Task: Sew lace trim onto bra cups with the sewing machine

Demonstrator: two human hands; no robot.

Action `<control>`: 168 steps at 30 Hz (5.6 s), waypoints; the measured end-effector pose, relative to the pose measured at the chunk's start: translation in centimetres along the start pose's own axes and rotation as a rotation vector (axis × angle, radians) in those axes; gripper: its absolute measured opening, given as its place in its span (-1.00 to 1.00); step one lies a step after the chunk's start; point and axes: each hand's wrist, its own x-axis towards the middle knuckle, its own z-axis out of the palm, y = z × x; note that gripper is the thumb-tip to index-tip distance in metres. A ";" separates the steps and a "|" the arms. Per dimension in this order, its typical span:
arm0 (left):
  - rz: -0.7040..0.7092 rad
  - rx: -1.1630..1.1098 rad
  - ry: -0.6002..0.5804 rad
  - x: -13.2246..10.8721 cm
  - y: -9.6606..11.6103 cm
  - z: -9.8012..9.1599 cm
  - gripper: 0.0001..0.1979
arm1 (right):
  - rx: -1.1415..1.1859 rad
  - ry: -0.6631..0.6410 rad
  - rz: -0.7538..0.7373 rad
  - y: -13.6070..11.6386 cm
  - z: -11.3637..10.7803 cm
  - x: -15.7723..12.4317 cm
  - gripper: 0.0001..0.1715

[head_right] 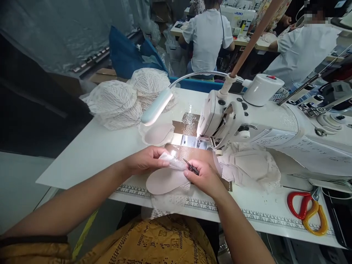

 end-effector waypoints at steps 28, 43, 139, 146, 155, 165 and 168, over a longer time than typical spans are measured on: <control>0.122 0.987 0.289 2.4 4.6 -4.4 -0.79 | -0.724 -0.080 -0.139 -0.5 -2.0 -2.7 -0.80; 0.393 0.763 0.099 1.8 3.1 -1.9 -0.79 | -0.074 0.208 -0.070 -1.6 1.2 3.3 -0.76; -0.006 0.395 0.013 2.9 1.7 -0.8 -0.67 | 0.060 0.130 -0.113 -1.2 0.1 2.7 -0.75; -0.024 0.413 -0.026 2.8 2.0 -0.7 -0.66 | 0.036 0.181 -0.115 -1.7 0.2 2.7 -0.81; -0.029 0.483 -0.031 3.0 1.6 -0.4 -0.64 | 0.002 0.146 -0.068 -1.0 0.6 3.4 -0.81; -0.104 0.626 -0.195 1.5 2.8 -1.1 -0.62 | -0.482 0.296 0.107 -1.4 -3.2 -2.0 -0.47; -0.033 0.986 -0.062 0.2 2.7 -0.2 -0.66 | -0.650 0.275 0.163 -0.3 -3.3 -4.3 -0.62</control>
